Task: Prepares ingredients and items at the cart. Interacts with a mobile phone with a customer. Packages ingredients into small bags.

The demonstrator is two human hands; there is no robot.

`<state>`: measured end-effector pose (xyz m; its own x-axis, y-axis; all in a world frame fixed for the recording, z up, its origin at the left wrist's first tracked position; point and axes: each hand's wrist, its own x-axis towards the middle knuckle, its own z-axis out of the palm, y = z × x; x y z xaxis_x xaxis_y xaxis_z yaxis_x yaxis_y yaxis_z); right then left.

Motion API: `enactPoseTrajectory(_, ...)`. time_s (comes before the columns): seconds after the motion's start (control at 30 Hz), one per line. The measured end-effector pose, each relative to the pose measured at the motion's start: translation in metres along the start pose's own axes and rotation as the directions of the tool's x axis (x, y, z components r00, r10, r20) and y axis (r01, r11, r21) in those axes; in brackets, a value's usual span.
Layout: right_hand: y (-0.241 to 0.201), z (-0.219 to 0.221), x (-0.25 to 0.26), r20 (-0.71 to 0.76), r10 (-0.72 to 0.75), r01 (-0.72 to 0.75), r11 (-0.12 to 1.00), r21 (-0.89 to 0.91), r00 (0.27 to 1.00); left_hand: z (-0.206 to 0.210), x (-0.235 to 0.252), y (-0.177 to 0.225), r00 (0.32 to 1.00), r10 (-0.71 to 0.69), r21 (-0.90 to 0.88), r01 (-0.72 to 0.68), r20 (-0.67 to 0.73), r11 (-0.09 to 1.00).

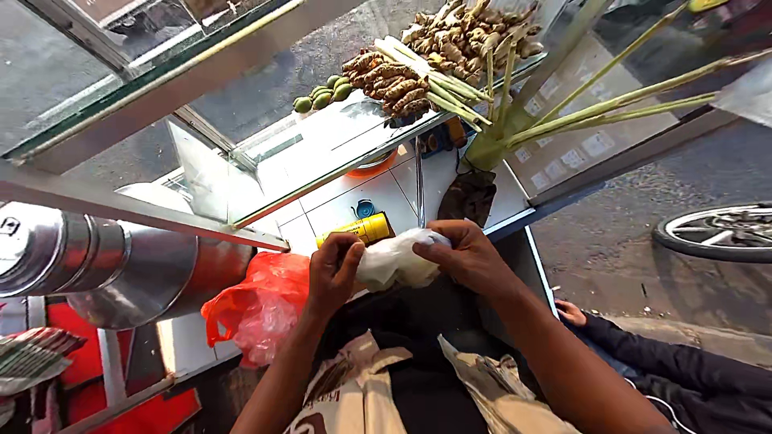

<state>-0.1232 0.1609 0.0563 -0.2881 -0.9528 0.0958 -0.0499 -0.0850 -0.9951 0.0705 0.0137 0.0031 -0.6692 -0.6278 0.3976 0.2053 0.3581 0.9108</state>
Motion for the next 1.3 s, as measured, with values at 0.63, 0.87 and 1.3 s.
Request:
enactPoseTrajectory(0.63, -0.065, 0.062, 0.151, -0.146, 0.033, 0.026, 0.922, 0.386, 0.989, -0.046, 0.029, -0.004, 0.883, -0.351, -0.693, 0.464, 0.311, 0.553)
enactPoseTrajectory(0.87, -0.044, 0.09, 0.228, -0.202, 0.221, -0.132, 0.916, 0.378, 0.954, -0.1, 0.063, 0.015, 0.804, -0.58, -0.609, 0.398, -0.128, 0.686)
enactPoseTrajectory(1.3, 0.052, 0.146, 0.305, -0.335, 0.404, -0.371, 0.915, 0.162, 0.851, -0.122, 0.097, -0.015, 0.687, -0.644, -0.661, 0.315, -0.335, 0.681)
